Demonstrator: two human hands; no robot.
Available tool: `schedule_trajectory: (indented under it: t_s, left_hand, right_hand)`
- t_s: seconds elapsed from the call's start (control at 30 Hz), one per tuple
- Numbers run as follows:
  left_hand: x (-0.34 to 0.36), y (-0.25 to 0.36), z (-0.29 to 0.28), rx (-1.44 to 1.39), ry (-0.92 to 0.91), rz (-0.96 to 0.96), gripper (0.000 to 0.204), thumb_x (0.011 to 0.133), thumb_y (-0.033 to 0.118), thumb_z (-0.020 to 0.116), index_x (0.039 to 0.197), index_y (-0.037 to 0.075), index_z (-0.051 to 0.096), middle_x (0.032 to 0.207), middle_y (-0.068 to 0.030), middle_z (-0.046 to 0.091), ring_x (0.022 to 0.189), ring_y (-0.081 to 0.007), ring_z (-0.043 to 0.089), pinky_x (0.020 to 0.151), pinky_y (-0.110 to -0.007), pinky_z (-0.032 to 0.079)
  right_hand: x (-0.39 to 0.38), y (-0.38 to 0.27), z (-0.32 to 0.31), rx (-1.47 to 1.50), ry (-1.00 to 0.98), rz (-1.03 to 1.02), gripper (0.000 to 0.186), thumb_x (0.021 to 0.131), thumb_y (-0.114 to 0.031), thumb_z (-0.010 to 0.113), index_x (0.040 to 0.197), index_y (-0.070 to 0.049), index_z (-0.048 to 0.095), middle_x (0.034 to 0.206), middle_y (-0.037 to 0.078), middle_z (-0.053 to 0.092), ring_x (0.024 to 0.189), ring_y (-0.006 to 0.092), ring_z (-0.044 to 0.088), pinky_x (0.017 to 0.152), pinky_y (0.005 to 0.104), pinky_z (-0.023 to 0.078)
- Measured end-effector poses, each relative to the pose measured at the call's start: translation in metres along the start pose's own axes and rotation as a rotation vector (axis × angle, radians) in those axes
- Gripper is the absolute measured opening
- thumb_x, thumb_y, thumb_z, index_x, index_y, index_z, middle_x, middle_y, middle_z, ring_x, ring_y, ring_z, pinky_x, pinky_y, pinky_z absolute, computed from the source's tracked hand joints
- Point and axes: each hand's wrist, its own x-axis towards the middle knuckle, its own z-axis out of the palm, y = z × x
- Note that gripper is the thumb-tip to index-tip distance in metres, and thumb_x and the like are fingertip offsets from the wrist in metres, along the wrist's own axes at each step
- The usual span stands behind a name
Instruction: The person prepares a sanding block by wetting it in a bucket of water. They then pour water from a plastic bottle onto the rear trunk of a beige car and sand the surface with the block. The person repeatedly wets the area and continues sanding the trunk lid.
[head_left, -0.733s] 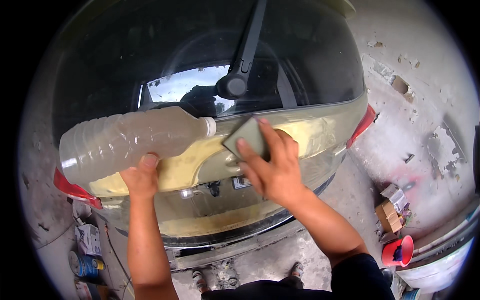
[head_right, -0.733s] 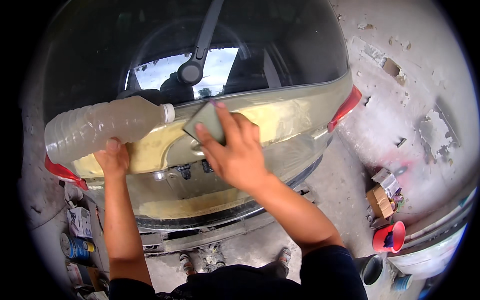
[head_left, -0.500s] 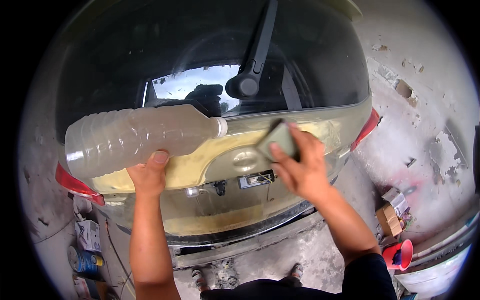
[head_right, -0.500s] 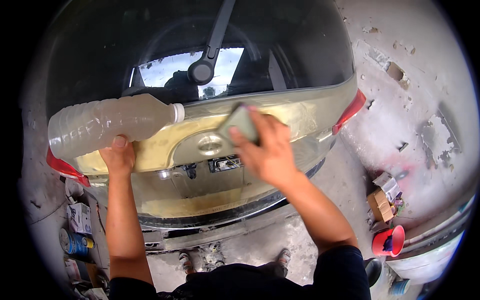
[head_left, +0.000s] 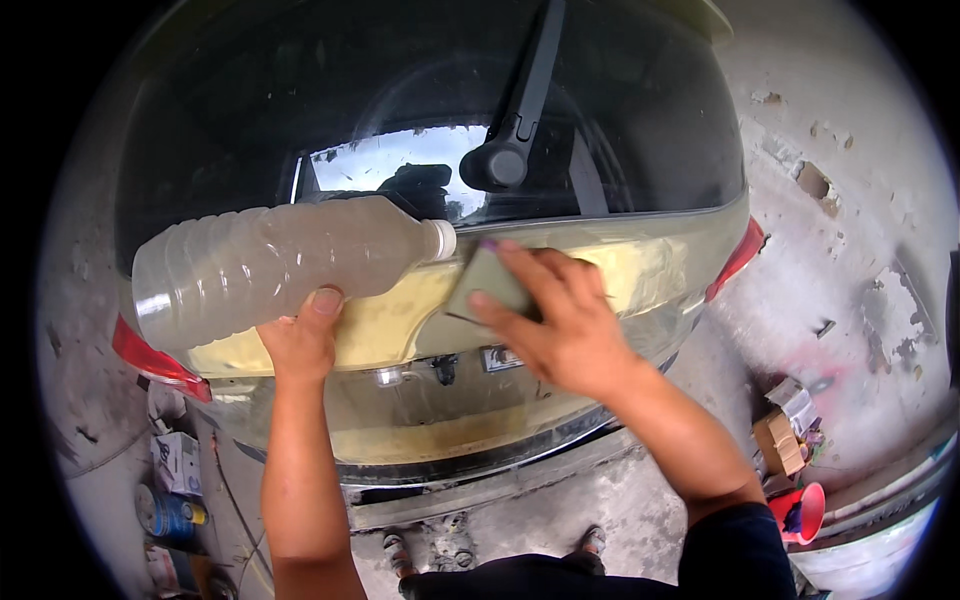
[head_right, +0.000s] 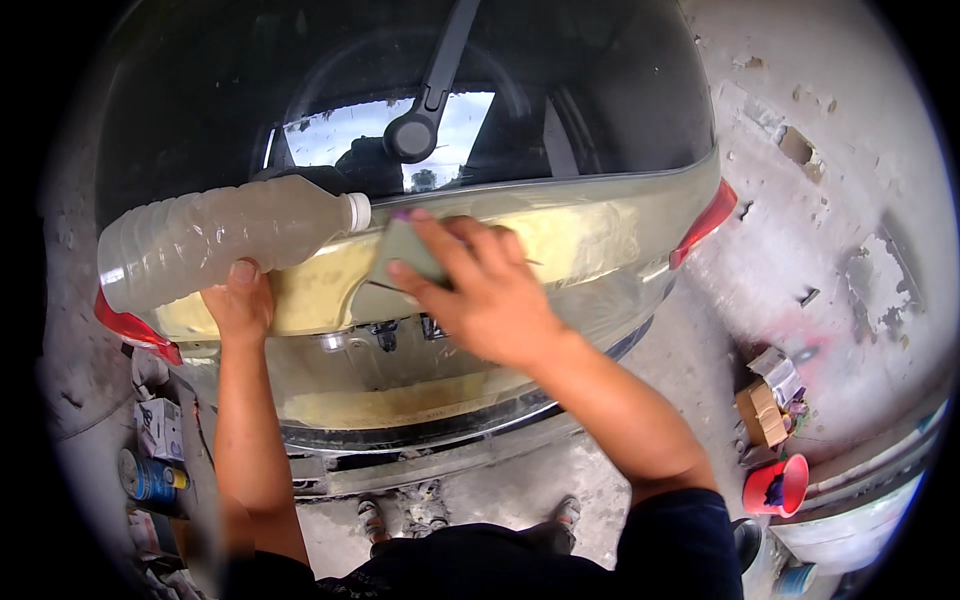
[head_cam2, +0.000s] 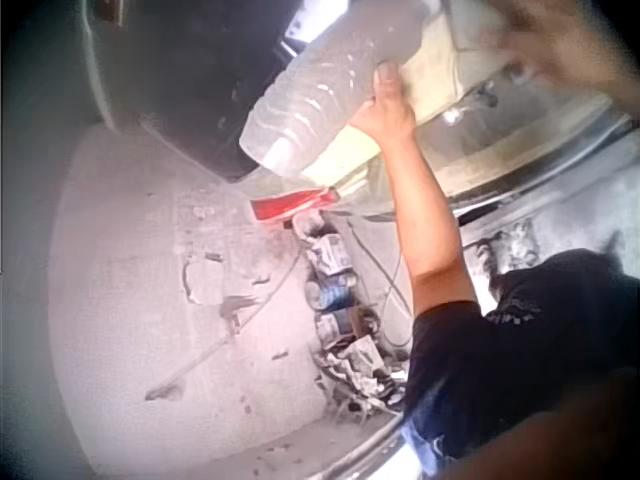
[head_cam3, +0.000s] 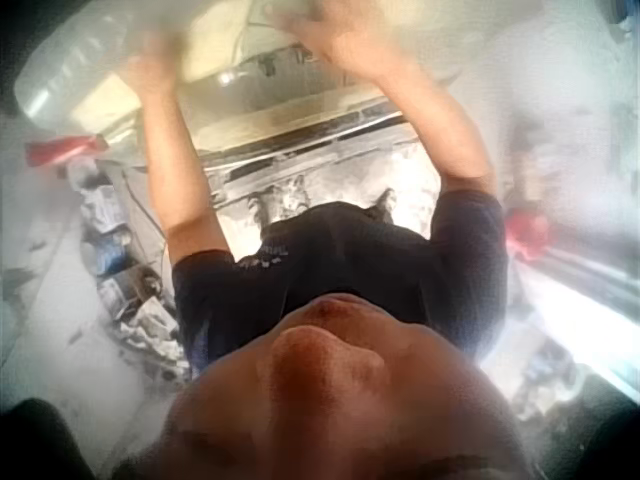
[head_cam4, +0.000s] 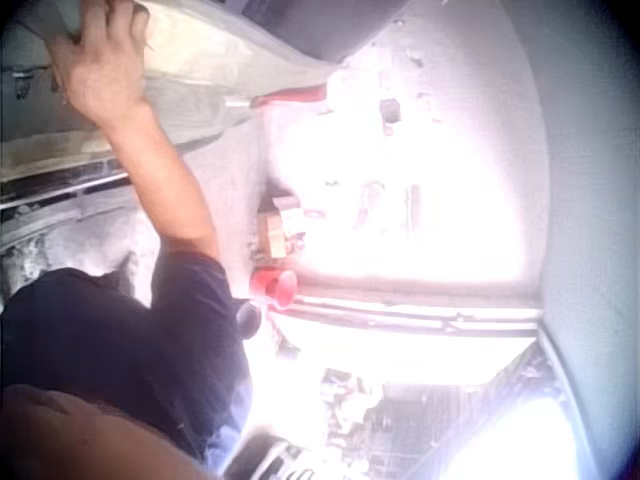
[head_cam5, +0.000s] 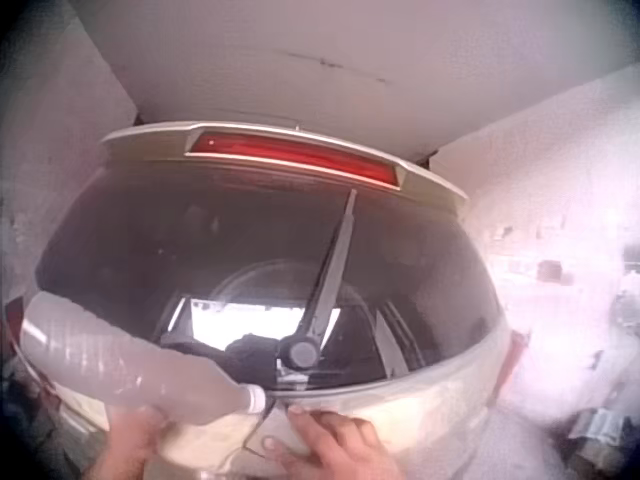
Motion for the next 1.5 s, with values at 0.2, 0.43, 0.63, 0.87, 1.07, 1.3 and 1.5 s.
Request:
schedule_trajectory:
  t_s: [0.2,0.43,0.63,0.87,1.07,1.3,1.5]
  left_hand:
    - [0.001,0.002,0.017,-0.097,0.018,0.021,0.069,0.082,0.031,0.082,0.134,-0.001,0.049,0.122,-0.0097,0.062,0.110,-0.0208,0.059,0.095,-0.036,0.048]
    - [0.006,0.000,0.001,-0.145,0.082,0.030,0.066,0.086,0.031,0.079,0.135,-0.001,0.048,0.126,-0.0095,0.059,0.115,-0.0210,0.057,0.100,-0.036,0.046]
    - [-0.002,-0.012,0.010,-0.206,0.086,0.057,0.069,0.087,0.032,0.078,0.138,-0.001,0.046,0.128,-0.0104,0.058,0.118,-0.0223,0.056,0.103,-0.039,0.044]
    - [0.004,-0.004,-0.001,-0.176,0.066,0.047,0.075,0.085,0.035,0.080,0.140,0.000,0.043,0.127,-0.0105,0.058,0.118,-0.0225,0.056,0.102,-0.038,0.045]
    - [-0.002,-0.008,0.011,-0.223,0.076,0.025,0.071,0.086,0.033,0.079,0.138,0.000,0.044,0.128,-0.0105,0.057,0.116,-0.0222,0.057,0.099,-0.037,0.047]
    - [0.005,-0.003,0.011,-0.274,0.092,0.036,0.068,0.086,0.029,0.078,0.138,0.000,0.044,0.129,-0.0115,0.056,0.120,-0.0236,0.054,0.104,-0.039,0.043]
    - [0.006,-0.003,0.011,-0.261,0.100,0.036,0.073,0.086,0.035,0.078,0.140,0.000,0.043,0.134,-0.0131,0.054,0.126,-0.0268,0.053,0.109,-0.043,0.040]
  right_hand:
    - [-0.025,0.020,-0.009,-0.043,0.090,0.056,0.045,0.073,-0.018,0.075,0.117,-0.019,0.073,0.144,0.019,0.050,0.113,0.0318,0.055,0.091,0.0402,0.044]
    - [-0.006,0.004,-0.008,0.003,0.054,0.078,0.043,0.074,-0.020,0.075,0.117,-0.017,0.073,0.139,0.020,0.054,0.114,0.0343,0.056,0.094,0.0441,0.044]
    - [0.015,-0.023,0.005,0.091,0.055,0.066,0.042,0.075,-0.019,0.075,0.117,-0.018,0.073,0.142,0.019,0.051,0.111,0.0329,0.056,0.091,0.0413,0.045]
    - [-0.014,0.022,-0.045,0.078,-0.106,0.229,0.052,0.075,-0.023,0.078,0.126,-0.014,0.070,0.146,0.019,0.049,0.114,0.0359,0.056,0.096,0.0449,0.046]
    - [0.012,0.012,-0.036,0.181,-0.152,0.089,0.047,0.076,-0.020,0.075,0.122,-0.013,0.071,0.146,0.020,0.049,0.114,0.0358,0.055,0.096,0.0452,0.046]
    - [0.023,-0.010,-0.025,0.161,-0.138,0.078,0.049,0.075,-0.022,0.074,0.123,-0.014,0.070,0.147,0.019,0.049,0.117,0.0349,0.056,0.096,0.0457,0.046]
    - [-0.021,0.022,-0.036,0.018,-0.048,0.171,0.051,0.074,-0.021,0.074,0.124,-0.013,0.070,0.144,0.021,0.051,0.112,0.0359,0.057,0.094,0.0465,0.046]
